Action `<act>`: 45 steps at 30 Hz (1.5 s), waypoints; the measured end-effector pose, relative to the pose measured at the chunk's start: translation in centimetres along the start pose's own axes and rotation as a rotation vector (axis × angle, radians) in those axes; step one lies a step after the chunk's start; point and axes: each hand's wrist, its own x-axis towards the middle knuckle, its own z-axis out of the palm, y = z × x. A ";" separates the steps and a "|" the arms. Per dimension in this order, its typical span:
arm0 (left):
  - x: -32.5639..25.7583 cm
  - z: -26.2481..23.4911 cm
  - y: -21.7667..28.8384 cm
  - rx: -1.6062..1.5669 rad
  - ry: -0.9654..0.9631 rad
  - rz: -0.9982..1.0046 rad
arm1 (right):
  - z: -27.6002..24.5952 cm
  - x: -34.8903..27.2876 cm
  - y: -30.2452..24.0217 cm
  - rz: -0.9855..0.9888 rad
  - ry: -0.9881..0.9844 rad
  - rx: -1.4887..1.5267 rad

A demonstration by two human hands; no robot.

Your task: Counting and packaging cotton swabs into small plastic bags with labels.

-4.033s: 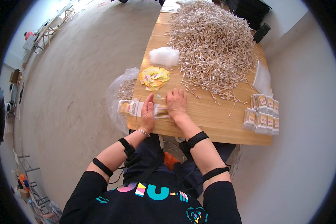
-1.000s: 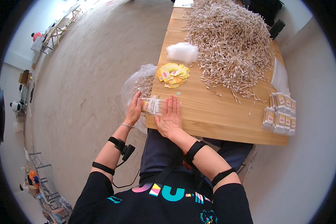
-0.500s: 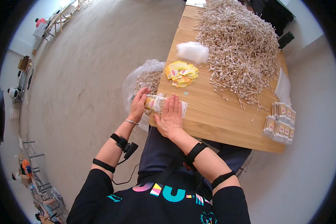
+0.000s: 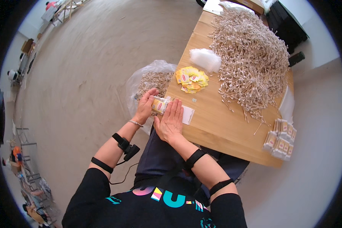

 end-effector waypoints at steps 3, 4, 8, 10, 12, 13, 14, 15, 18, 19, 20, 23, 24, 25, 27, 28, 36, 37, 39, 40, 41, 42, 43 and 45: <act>-0.1 -0.4 0.4 -0.113 -0.029 -0.063 | -0.1 0.4 0.7 -0.023 0.053 0.191; -0.1 -0.6 0.9 -0.205 -0.061 -0.120 | -0.2 0.7 1.2 -0.020 0.122 0.358; 0.3 -0.9 0.6 -0.218 -0.059 -0.094 | -1.5 2.4 2.2 0.113 0.290 0.784; 0.3 -0.5 0.0 -0.244 -0.114 -0.063 | -1.2 2.7 1.9 0.107 0.302 0.838; 0.3 -0.4 -0.3 -0.261 -0.120 -0.049 | -0.7 2.9 1.5 0.103 0.317 0.891; 0.4 -0.4 -0.4 -0.272 -0.131 -0.036 | -0.5 3.1 1.3 0.100 0.325 0.917; 0.5 -0.4 -0.5 -0.278 -0.127 -0.033 | -0.2 3.2 1.2 0.097 0.334 0.943; 0.3 -0.5 -0.6 -0.275 -0.129 -0.045 | 0.0 3.2 1.0 0.094 0.338 0.969; 0.2 -0.5 -0.7 -0.302 -0.121 -0.063 | 0.5 3.2 0.6 0.084 0.350 1.046; 0.2 -0.5 -0.7 -0.324 -0.117 -0.072 | 0.6 3.3 0.5 0.081 0.355 1.073; 0.2 -0.5 -0.6 -0.329 -0.110 -0.070 | 0.8 3.4 0.3 0.076 0.347 1.071; 0.0 -0.4 -0.1 -0.277 -0.142 -0.053 | 1.3 3.8 -0.5 0.076 0.368 1.106; 0.0 -0.4 0.0 -0.266 -0.149 -0.052 | 1.4 4.1 -0.8 0.074 0.370 1.124; 0.1 -0.4 0.2 -0.255 -0.157 -0.052 | 1.5 4.3 -1.1 0.074 0.372 1.141; 0.1 -0.3 -0.3 -0.264 -0.152 -0.025 | 1.4 4.5 -1.9 0.086 0.374 1.169; 0.1 -0.4 -0.7 -0.273 -0.151 -0.002 | 1.4 4.6 -2.4 0.104 0.377 1.196; 0.4 -0.2 -1.5 -0.159 -0.074 0.021 | 1.7 5.0 -2.1 0.098 0.368 1.169; 0.2 -0.2 -1.4 -0.094 0.007 0.003 | 1.6 4.9 -2.0 0.101 0.359 1.160; -0.5 -0.1 -1.8 -0.071 0.213 -0.018 | 1.3 4.8 -2.0 0.106 0.343 1.146; -1.0 -0.3 -2.4 -0.047 0.419 -0.042 | 1.3 4.8 -2.1 0.109 0.337 1.141; -1.8 -0.8 -3.0 -0.042 0.418 -0.037 | 1.2 4.8 -2.2 0.106 0.341 1.147; -2.9 -1.4 -3.9 -0.184 0.401 -0.176 | 1.1 4.8 -2.3 0.103 0.334 1.141; -3.7 -1.6 -4.1 -0.328 0.378 -0.315 | 1.1 4.8 -2.2 0.100 0.330 1.132; -4.9 -1.4 -3.7 -0.351 0.229 -0.388 | 1.0 4.7 -1.9 0.096 0.318 1.116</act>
